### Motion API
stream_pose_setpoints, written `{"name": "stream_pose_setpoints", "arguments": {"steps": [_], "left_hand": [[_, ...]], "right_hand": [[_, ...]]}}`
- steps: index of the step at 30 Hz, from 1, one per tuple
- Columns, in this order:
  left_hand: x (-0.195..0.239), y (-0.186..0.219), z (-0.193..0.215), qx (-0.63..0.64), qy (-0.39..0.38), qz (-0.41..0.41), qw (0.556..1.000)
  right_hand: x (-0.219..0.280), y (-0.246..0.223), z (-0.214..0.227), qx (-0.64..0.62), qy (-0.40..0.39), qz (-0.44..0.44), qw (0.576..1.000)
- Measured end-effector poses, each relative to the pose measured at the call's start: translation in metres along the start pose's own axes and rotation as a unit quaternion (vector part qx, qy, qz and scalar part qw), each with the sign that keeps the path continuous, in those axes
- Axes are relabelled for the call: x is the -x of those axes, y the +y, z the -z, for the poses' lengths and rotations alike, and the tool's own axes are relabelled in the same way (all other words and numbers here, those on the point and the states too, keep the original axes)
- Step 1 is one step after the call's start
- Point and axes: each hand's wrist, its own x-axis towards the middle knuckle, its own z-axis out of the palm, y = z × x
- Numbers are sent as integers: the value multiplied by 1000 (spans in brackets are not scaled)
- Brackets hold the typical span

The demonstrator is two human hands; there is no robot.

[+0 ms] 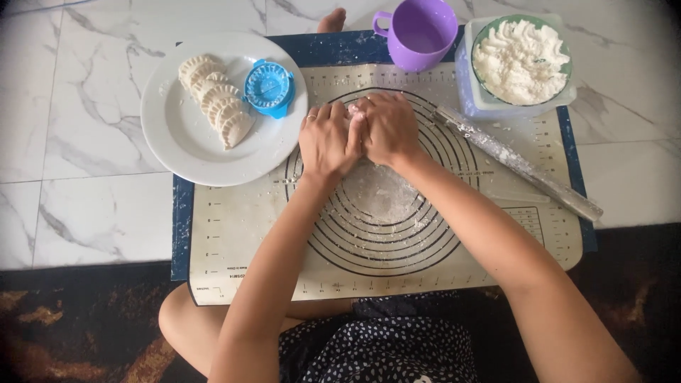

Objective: Kneading, rolling, and shaping dough on a silicone mat to prepare dumplings.

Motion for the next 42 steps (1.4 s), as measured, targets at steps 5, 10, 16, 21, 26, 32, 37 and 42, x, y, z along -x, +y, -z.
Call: {"name": "stream_pose_setpoints", "arguments": {"steps": [5, 10, 16, 21, 26, 32, 37, 42], "left_hand": [[-5, 3, 8, 38, 34, 3, 999], [-12, 3, 6, 36, 64, -12, 997], [-13, 3, 8, 54, 61, -6, 997], [-15, 1, 1, 31, 59, 7, 998], [-16, 2, 0, 27, 52, 15, 998], [-17, 7, 10, 7, 24, 30, 999], [-31, 19, 22, -21, 24, 19, 999], [-70, 53, 73, -93, 49, -128, 986]], "right_hand": [[-3, -7, 10, -12, 8, -8, 1000], [-6, -6, 13, -5, 11, -17, 1000], [-9, -2, 7, -30, 20, -12, 999], [-9, -3, 11, -29, 47, -4, 998], [-8, 0, 3, -26, 55, -6, 998], [-9, -2, 31, -156, 2, -36, 987], [-2, 44, 50, -408, -6, -61, 911], [19, 65, 62, -499, -14, -61, 864]]}}
